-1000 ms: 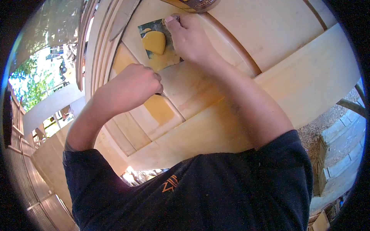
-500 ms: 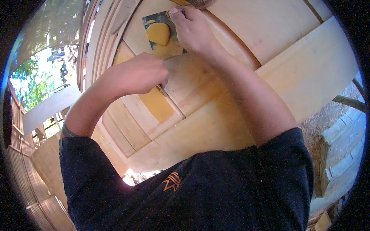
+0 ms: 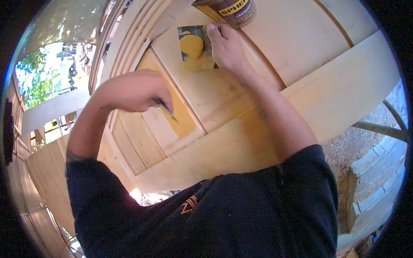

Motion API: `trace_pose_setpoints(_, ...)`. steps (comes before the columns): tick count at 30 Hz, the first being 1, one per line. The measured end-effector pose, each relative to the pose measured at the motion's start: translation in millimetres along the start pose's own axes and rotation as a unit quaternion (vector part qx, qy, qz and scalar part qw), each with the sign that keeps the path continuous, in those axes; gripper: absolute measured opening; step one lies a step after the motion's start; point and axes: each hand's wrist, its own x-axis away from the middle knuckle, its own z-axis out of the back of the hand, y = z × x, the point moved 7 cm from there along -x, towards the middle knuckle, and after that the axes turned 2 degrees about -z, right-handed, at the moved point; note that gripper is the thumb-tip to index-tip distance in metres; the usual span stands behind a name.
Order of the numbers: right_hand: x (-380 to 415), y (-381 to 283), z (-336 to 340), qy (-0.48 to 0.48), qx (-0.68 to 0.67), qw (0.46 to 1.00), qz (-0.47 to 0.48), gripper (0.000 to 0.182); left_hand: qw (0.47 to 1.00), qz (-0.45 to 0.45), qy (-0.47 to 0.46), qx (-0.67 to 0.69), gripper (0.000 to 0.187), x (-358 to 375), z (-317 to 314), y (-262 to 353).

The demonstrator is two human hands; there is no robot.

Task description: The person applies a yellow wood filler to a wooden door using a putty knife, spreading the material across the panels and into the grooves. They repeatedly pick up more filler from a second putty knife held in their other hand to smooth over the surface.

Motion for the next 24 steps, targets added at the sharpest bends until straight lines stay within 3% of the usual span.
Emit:
trace_pose_setpoints(2, -4.1, 12.0, -3.5, -0.023, -0.025, 0.998, -0.05, 0.033, 0.968, 0.079, 0.153, 0.18, 0.027, 51.8, 10.4, -1.5)
trace_pose_setpoints(3, -0.2, 7.8, -6.6, -0.022, -0.065, 0.992, -0.101, 0.032, 0.92, 0.121, 0.283, 0.24, 0.028, 83.1, 8.2, 0.8)
trace_pose_setpoints(4, 11.7, 1.3, -12.9, -0.023, -0.104, 0.983, -0.152, 0.031, 0.849, 0.158, 0.408, 0.296, 0.03, 112.5, -6.9, 5.9)
trace_pose_setpoints(6, 27.1, 3.7, -29.1, -0.061, -0.209, 0.952, -0.215, 0.031, 0.632, 0.308, 0.628, 0.332, 0.033, 158.9, -70.8, 14.3)
trace_pose_setpoints(7, 35.3, -2.3, -36.8, -0.081, -0.231, 0.943, -0.226, 0.031, 0.552, 0.311, 0.704, 0.321, 0.035, 160.4, -98.2, 26.3)
trace_pose_setpoints(9, 63.3, -14.1, -56.8, -0.131, -0.265, 0.92, -0.256, 0.032, 0.443, 0.32, 0.766, 0.339, 0.033, 145.4, -149.1, 48.9)
trace_pose_setpoints(10, 75.0, -21.6, -65.1, -0.136, -0.253, 0.923, -0.256, 0.032, 0.423, 0.288, 0.804, 0.303, 0.032, 135.2, -151.4, 67.3)
trace_pose_setpoints(11, 87.6, -29.3, -72.5, -0.143, -0.241, 0.925, -0.259, 0.032, 0.433, 0.275, 0.814, 0.273, 0.031, 130.0, -145.1, 86.4)
trace_pose_setpoints(12, 93.5, -31.3, -69.5, -0.146, -0.23, 0.924, -0.268, 0.032, 0.396, 0.27, 0.836, 0.268, 0.029, 117.0, -145.4, 100.2)
trace_pose_setpoints(15, 124.9, -30.6, -92.2, -0.226, -0.183, 0.921, -0.259, 0.033, 0.488, 0.208, 0.845, 0.068, 0.034, 110.4, -130.0, 147.0)
trace_pose_setpoints(18, 146.5, -45.9, -104.9, -0.245, -0.192, 0.918, -0.247, 0.032, 0.549, 0.205, 0.81, 0.018, 0.044, 92.9, -144.4, 152.2)
trace_pose_setpoints(22, 141.0, -47.0, -82.5, -0.238, -0.159, 0.924, -0.256, 0.033, 0.56, 0.251, 0.789, 0.008, 0.054, 71.0, -146.3, 148.8)
trace_pose_setpoints(24, 144.6, -53.4, -84.6, -0.229, -0.173, 0.924, -0.251, 0.032, 0.557, 0.266, 0.787, 0.004, 0.05, 75.5, -152.9, 146.5)
